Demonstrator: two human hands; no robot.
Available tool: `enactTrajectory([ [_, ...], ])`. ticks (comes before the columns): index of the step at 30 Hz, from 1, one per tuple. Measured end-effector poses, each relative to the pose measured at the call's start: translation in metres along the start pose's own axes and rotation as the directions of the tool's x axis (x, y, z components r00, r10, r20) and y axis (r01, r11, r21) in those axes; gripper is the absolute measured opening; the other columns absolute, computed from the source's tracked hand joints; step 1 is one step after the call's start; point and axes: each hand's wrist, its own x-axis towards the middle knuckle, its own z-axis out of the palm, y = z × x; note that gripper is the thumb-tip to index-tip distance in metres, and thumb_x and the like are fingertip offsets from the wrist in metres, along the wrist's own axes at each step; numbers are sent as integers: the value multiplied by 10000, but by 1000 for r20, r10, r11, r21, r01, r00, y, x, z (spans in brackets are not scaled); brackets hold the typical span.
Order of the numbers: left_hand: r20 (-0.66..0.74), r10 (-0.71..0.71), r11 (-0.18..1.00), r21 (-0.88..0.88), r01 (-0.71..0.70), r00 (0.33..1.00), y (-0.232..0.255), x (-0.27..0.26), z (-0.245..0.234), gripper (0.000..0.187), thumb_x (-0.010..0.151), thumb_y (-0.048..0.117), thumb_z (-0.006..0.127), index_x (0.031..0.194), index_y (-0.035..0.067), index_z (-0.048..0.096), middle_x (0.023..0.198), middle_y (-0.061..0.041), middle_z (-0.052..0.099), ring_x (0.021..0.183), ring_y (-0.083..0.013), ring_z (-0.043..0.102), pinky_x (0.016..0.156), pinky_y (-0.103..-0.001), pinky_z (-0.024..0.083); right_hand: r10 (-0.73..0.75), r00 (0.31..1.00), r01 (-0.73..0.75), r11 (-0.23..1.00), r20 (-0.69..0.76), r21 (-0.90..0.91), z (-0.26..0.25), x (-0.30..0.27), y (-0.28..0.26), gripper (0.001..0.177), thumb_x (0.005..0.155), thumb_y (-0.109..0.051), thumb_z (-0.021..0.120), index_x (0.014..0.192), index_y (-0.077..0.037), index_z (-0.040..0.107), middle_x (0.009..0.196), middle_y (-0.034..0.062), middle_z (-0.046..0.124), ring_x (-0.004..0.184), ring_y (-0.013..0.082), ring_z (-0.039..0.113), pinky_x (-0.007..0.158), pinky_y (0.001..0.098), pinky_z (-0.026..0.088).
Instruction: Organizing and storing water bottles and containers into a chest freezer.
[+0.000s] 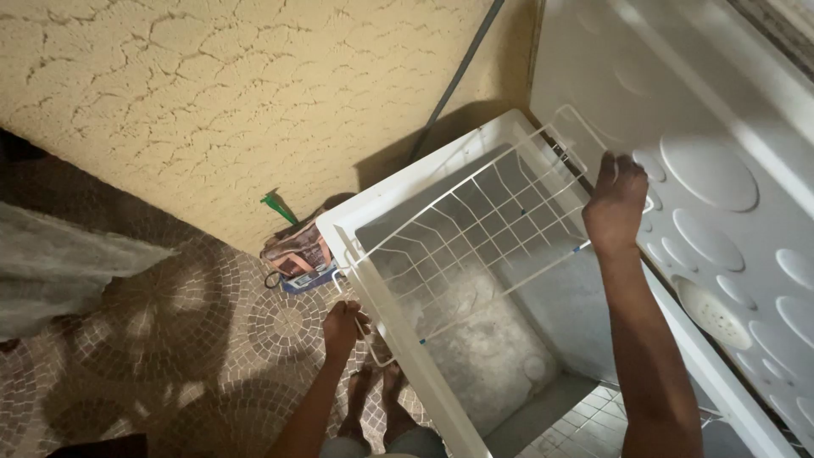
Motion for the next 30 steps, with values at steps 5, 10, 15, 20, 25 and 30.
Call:
enactTrajectory([
  [5,-22,-41,999,21,42,999,-16,9,2,306,1067,263,534,887,20,581,646,-111,604,451,-182,602,390,-311,445,14,1000,-14,997,-5,-70,-7,-5,-10,575,876,114,561,1451,128,563,1438,311,533,1249,440,514,1078,495,462],
  [10,49,203,926,-334,-175,978,-121,57,-13,188,1054,228,507,964,66,539,906,-54,642,589,-139,559,474,-306,483,43,999,-43,999,-19,15,-7,-2,0,518,895,131,577,1412,112,598,1392,273,579,1222,416,538,1065,495,464],
  [15,200,187,680,-733,20,962,-73,26,-1,116,1015,184,466,953,98,514,858,-46,609,590,-130,557,453,-285,452,46,997,-41,996,-59,81,-4,-4,12,456,876,114,596,1329,96,648,1321,248,633,1165,398,567,1061,491,476],
  [20,-112,49,993,110,-37,992,-20,-2,18,91,1035,111,481,1010,74,560,697,-36,499,504,-103,448,404,-277,384,62,998,-61,995,-10,79,-11,3,17,452,905,86,583,1342,20,677,1341,179,659,1187,367,589,1055,439,501],
  [25,-100,223,974,61,-218,970,-24,2,40,86,1029,110,507,991,52,558,761,23,539,551,-66,461,416,-261,381,45,998,-46,998,41,39,-16,10,29,392,986,30,576,1364,19,679,1354,173,650,1182,365,577,1031,455,487],
  [30,-98,338,940,87,-330,936,-20,4,58,93,1037,104,513,990,50,571,751,18,510,577,-49,450,421,-239,357,17,997,-19,1000,74,24,-20,12,43,355,995,-6,595,1343,-13,663,1423,149,615,1249,368,566,1087,478,466],
])
